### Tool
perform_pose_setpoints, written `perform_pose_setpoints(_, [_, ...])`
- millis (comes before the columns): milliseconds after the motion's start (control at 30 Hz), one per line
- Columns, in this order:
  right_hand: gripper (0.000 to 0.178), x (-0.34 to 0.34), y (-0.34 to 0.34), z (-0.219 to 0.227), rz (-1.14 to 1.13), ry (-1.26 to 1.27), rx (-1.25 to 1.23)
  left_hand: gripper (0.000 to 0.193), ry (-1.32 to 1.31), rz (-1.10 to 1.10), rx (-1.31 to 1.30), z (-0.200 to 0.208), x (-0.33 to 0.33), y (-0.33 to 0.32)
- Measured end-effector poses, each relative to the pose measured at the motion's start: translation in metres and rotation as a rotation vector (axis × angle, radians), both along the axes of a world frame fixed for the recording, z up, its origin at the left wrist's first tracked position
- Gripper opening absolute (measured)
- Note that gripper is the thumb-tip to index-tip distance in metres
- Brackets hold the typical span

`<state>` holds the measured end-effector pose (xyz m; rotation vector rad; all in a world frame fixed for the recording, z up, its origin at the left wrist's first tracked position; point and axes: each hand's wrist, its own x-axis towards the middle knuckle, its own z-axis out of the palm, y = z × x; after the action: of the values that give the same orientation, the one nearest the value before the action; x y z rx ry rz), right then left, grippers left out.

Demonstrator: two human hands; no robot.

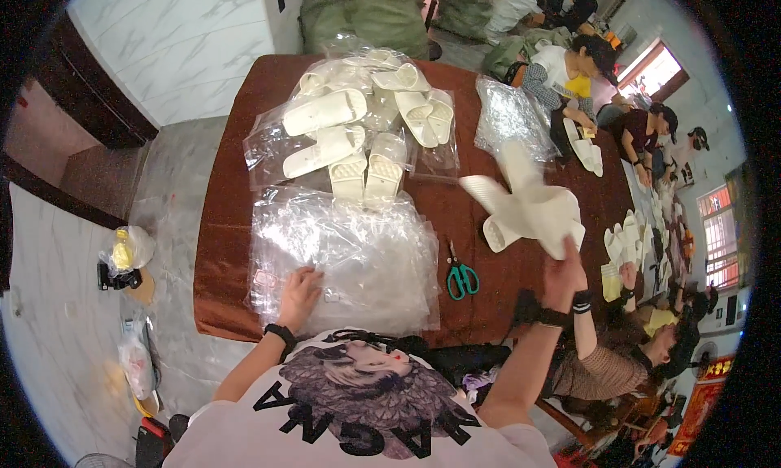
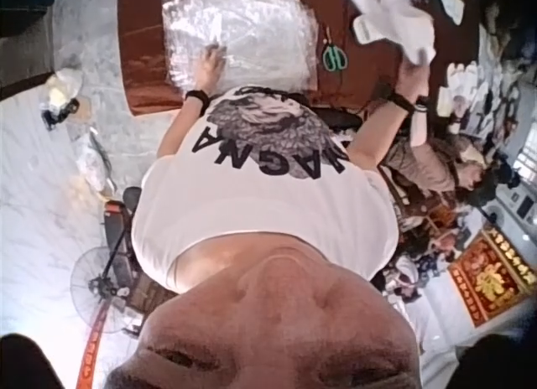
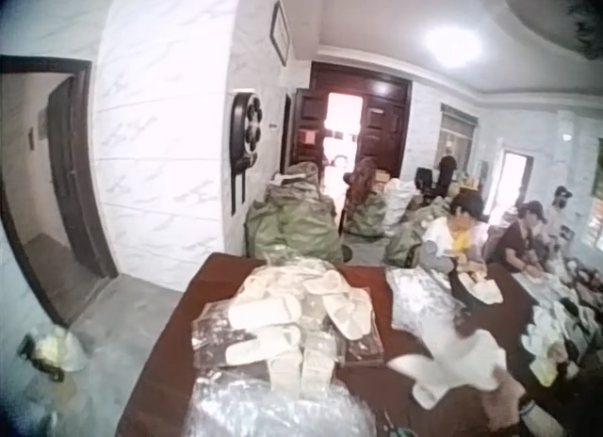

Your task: Packing white slippers into clear plastic bags and then into a larger green transport bag.

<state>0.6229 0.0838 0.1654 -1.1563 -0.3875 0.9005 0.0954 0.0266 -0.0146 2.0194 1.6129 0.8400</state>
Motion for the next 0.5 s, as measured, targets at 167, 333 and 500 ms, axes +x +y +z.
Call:
perform_pose_setpoints(167, [0.026,0.053,0.008,-0.027,0.034,0.081,0.154,0.039,-0.013,0.001,0.006,0.003,-0.002,-0.002])
perform_pose_setpoints(333, [0.030,-0.040,0.058,-0.093,0.289,0.071,-0.005,0.040,-0.003,0.000,-0.045,0.000,0.001,0.004])
perform_pose_setpoints(500, [0.034,-0.191,0.129,-0.101,0.762,-0.238,-0.260,0.040,-0.002,0.015,-0.056,0.000,0.000,0.004])
